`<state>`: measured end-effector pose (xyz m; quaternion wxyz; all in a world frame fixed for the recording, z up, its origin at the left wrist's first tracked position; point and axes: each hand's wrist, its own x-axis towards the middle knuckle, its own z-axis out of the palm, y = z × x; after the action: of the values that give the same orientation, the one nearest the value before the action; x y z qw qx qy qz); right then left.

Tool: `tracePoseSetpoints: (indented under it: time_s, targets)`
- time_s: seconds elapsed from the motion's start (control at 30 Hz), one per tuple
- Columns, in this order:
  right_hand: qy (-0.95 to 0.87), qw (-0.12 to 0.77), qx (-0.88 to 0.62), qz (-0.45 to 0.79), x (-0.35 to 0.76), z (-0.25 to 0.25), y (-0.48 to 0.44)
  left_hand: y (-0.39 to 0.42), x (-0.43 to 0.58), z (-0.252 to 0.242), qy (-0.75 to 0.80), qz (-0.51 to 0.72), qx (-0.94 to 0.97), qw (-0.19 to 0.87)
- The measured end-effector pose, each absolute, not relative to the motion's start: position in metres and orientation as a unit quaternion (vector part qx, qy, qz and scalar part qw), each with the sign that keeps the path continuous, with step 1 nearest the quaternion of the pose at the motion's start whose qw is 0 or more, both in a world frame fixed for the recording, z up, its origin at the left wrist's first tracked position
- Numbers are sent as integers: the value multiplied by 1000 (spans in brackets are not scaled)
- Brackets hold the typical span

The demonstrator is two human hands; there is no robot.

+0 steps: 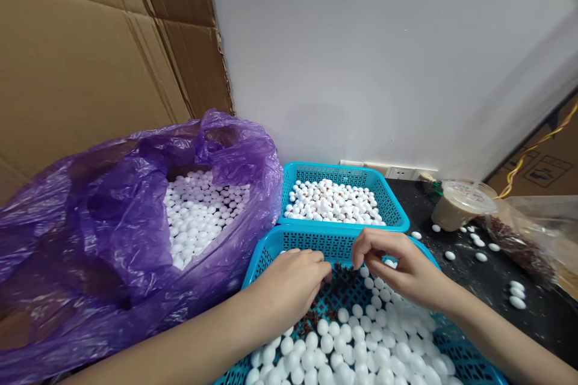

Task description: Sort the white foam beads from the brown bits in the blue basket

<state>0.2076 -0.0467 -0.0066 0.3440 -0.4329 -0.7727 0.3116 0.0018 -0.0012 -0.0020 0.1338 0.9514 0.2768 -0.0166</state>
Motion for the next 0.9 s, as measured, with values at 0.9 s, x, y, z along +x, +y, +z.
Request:
tracePoseSetpoints:
  time_s: [0.9]
  targets:
    - [-783, 325, -434, 303, 208, -6, -46, -2, 0, 0, 316, -12, 927, 204]
